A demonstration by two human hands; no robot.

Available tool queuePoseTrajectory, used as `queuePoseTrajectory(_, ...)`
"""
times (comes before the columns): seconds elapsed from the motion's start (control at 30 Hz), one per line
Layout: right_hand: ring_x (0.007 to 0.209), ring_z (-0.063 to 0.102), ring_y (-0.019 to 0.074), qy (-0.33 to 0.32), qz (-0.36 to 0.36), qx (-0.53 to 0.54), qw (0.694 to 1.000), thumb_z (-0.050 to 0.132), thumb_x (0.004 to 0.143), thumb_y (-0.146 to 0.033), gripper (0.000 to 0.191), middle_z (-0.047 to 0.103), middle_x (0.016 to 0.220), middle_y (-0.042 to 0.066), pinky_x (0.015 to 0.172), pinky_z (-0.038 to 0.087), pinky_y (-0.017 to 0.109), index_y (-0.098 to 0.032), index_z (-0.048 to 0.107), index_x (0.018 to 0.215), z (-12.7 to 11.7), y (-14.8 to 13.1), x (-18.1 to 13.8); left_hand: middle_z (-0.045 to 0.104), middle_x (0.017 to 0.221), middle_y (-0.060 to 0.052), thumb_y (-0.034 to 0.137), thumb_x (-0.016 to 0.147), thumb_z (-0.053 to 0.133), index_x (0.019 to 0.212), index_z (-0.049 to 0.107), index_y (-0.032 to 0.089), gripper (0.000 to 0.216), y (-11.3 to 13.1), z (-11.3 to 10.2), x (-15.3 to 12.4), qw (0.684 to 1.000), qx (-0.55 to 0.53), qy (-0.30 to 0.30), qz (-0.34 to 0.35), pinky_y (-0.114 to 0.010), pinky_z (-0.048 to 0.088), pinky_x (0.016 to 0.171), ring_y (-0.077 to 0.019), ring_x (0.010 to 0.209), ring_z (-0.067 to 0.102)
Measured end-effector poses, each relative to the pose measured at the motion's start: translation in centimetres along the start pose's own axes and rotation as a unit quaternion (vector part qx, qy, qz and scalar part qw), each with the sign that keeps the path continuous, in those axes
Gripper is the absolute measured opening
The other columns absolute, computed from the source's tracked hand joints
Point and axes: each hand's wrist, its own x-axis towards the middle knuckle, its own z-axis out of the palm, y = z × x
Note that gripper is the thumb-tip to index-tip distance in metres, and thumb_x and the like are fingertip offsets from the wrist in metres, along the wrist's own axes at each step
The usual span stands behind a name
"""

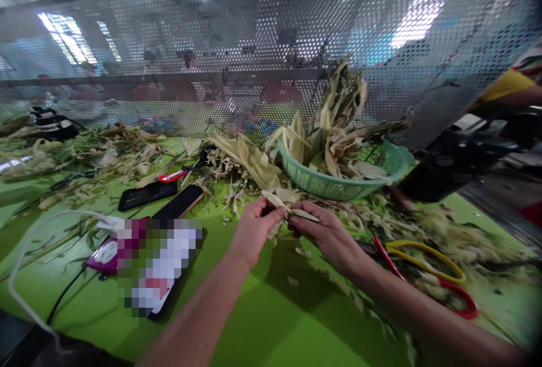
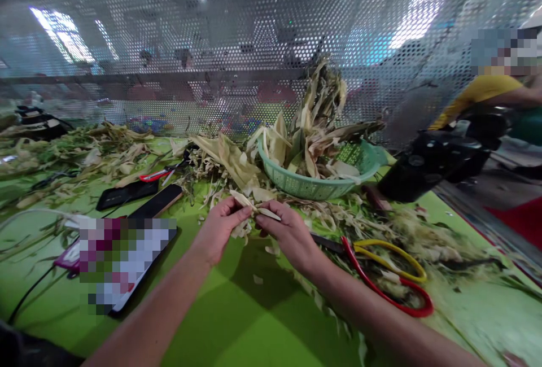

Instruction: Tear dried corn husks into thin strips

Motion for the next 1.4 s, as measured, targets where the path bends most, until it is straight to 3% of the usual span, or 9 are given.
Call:
queuePoseTrajectory(0.13,0.064,0.052,0.0133,0.006,0.08,0.18,0.98,0.071,0.07,-0.028,0.013,0.056,0.069,-0.001,0.059,0.043,0.024,-0.019,0.064,0.077,0.5,-0.2,-0.3,0.068,0.08,-0.002,0.031,0.066,0.081,0.087,0.071,0.017,0.027,-0.1,-0.1,0.1,0.998,-0.053,-0.022,-0.031,-0.026,0.049,0.077,-0.0115,0.073,0.062)
queuePoseTrajectory(0.23,0.062,0.053,0.0114,0.016,0.131,0.253,0.958,0.076,0.063,-0.025,0.017,0.058,0.071,-0.001,0.058,0.044,0.023,-0.018,0.066,0.075,0.5,0.0,-0.2,0.068,0.078,-0.002,0.03,0.064,0.082,0.085,0.071,0.018,0.027,0.0,-0.2,0.1,0.997,-0.066,-0.028,-0.034,-0.024,0.049,0.075,-0.0106,0.073,0.062)
queuePoseTrajectory(0.47,0.059,0.048,0.0104,-0.013,0.071,0.19,0.979,0.076,0.071,-0.033,0.018,0.059,0.067,0.0,0.052,0.037,0.022,-0.017,0.068,0.076,0.2,-0.1,0.2,0.069,0.092,-0.004,0.036,0.072,0.076,0.095,0.07,0.017,0.031,0.1,-0.5,0.1,0.998,0.046,-0.029,0.019,-0.027,0.046,0.084,-0.0137,0.087,0.06)
queuePoseTrajectory(0.57,0.058,0.048,0.0096,-0.011,0.059,0.185,0.981,0.079,0.067,-0.034,0.021,0.061,0.068,-0.001,0.053,0.037,0.022,-0.018,0.069,0.077,0.2,-0.1,0.3,0.069,0.092,-0.004,0.035,0.073,0.075,0.097,0.069,0.017,0.03,-0.1,-0.6,0.2,0.996,0.079,-0.029,0.043,-0.029,0.045,0.087,-0.0149,0.088,0.06)
queuePoseTrajectory(0.7,0.06,0.054,0.0127,0.006,0.131,0.217,0.967,0.082,0.063,-0.037,0.028,0.062,0.068,0.0,0.055,0.043,0.024,-0.019,0.068,0.079,0.5,0.4,0.3,0.067,0.086,-0.004,0.035,0.072,0.074,0.091,0.069,0.015,0.028,-0.4,-0.9,0.5,0.996,0.076,-0.017,0.037,-0.028,0.045,0.083,-0.015,0.084,0.059)
queuePoseTrajectory(0.77,0.059,0.055,0.013,-0.005,0.163,0.216,0.963,0.081,0.064,-0.04,0.03,0.062,0.067,0.0,0.056,0.044,0.025,-0.018,0.067,0.08,0.6,0.7,0.3,0.065,0.08,-0.003,0.036,0.07,0.075,0.086,0.068,0.014,0.028,-0.6,-1.1,0.8,0.997,0.079,0.02,0.015,-0.028,0.045,0.079,-0.0142,0.078,0.058)
queuePoseTrajectory(0.87,0.059,0.052,0.0109,-0.017,0.121,0.165,0.979,0.079,0.067,-0.041,0.03,0.061,0.068,-0.001,0.057,0.042,0.023,-0.018,0.067,0.08,0.6,0.9,0.5,0.061,0.073,-0.002,0.039,0.07,0.074,0.081,0.066,0.014,0.029,-0.8,-1.4,0.9,0.994,0.092,0.061,0.008,-0.027,0.044,0.072,-0.0134,0.071,0.056)
queuePoseTrajectory(1.07,0.061,0.052,0.0117,0.003,0.039,0.08,0.996,0.075,0.069,-0.041,0.028,0.06,0.068,-0.002,0.057,0.04,0.024,-0.018,0.066,0.082,0.3,1.1,0.8,0.066,0.083,-0.004,0.042,0.075,0.07,0.088,0.068,0.015,0.03,-0.8,-1.6,0.8,0.986,0.16,0.026,0.05,-0.028,0.044,0.078,-0.0156,0.08,0.058)
queuePoseTrajectory(1.4,0.074,0.053,0.0162,-0.013,-0.047,-0.033,0.998,0.062,0.081,-0.036,0.017,0.061,0.079,0.001,0.069,0.042,0.028,-0.02,0.062,0.083,-0.2,1.5,1.2,0.069,0.091,-0.007,0.045,0.078,0.067,0.095,0.07,0.015,0.035,0.2,-1.5,0.6,0.987,0.159,-0.007,0.032,-0.029,0.044,0.083,-0.0167,0.083,0.06)
